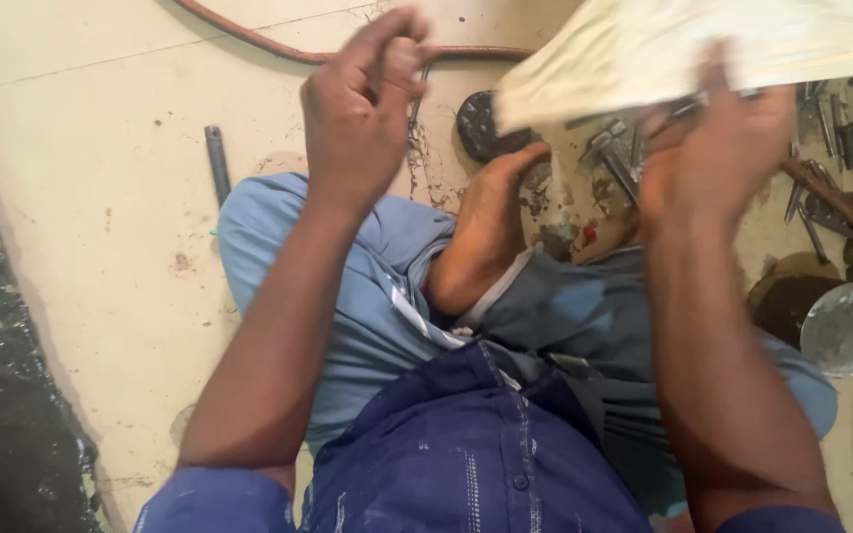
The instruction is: The person sits on the workshop floor holding a decorative pressed-metal ornament braced against their foot and, using a punch and hammer, works the raised pattern across the piece. They reposition the ornament repeatedly, then lift and turn it over to view the worked surface before setting it down.
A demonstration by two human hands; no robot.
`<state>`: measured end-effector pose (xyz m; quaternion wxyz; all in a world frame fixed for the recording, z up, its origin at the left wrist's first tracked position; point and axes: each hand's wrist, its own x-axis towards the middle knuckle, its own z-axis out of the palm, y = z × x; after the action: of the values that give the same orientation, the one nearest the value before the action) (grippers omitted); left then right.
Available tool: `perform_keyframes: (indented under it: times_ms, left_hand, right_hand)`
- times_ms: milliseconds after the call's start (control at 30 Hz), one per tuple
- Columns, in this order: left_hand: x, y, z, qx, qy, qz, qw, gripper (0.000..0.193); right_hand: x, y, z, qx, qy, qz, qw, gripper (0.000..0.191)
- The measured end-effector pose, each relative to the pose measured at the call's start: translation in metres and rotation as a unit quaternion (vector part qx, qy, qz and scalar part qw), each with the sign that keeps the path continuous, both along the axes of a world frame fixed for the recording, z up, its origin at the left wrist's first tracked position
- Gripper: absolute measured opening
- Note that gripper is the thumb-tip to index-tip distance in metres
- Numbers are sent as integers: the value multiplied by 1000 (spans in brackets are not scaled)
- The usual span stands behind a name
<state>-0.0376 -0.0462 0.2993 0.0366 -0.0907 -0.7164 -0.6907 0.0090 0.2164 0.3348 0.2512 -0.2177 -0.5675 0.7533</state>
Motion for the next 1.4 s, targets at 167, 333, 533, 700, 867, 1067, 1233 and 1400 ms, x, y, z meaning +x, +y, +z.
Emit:
perform_keyframes:
  times_ms: [167, 333, 533, 700, 867, 1067, 1233, 1400]
  left_hand:
    - [-33, -8, -105, -182, -76, 118, 973, 29]
    - [-39, 10, -146, -202, -17, -4, 979, 53]
    - [-26, 31, -133, -338, 41, -147, 929, 74]
    - [-16, 34, -139, -355, -26, -162, 921, 69]
    - [-10, 21, -153, -355, -49, -167, 918, 67]
    - [-18, 34, -167, -306, -13, -115, 945, 58]
    - [-30, 44, -169, -295, -54, -102, 948, 60]
    - [-37, 53, -167, -242, -38, -73, 967, 53]
  right_hand:
    - [-47, 49, -54, -78, -65, 29, 994, 34]
    - [-48, 39, -149, -74, -187, 191, 961, 33]
    - [-39, 34, -195, -132, -237, 253, 929, 33]
    - [-34, 38, -198, -158, -281, 228, 919, 24]
    - [-30, 36, -193, -141, -218, 160, 952, 24]
    - [-39, 37, -170, 125, -336, 146, 922, 37]
    - [-42, 42, -146, 535, -243, 134, 798, 33]
    - [-53, 21, -148, 579, -145, 237, 767, 23]
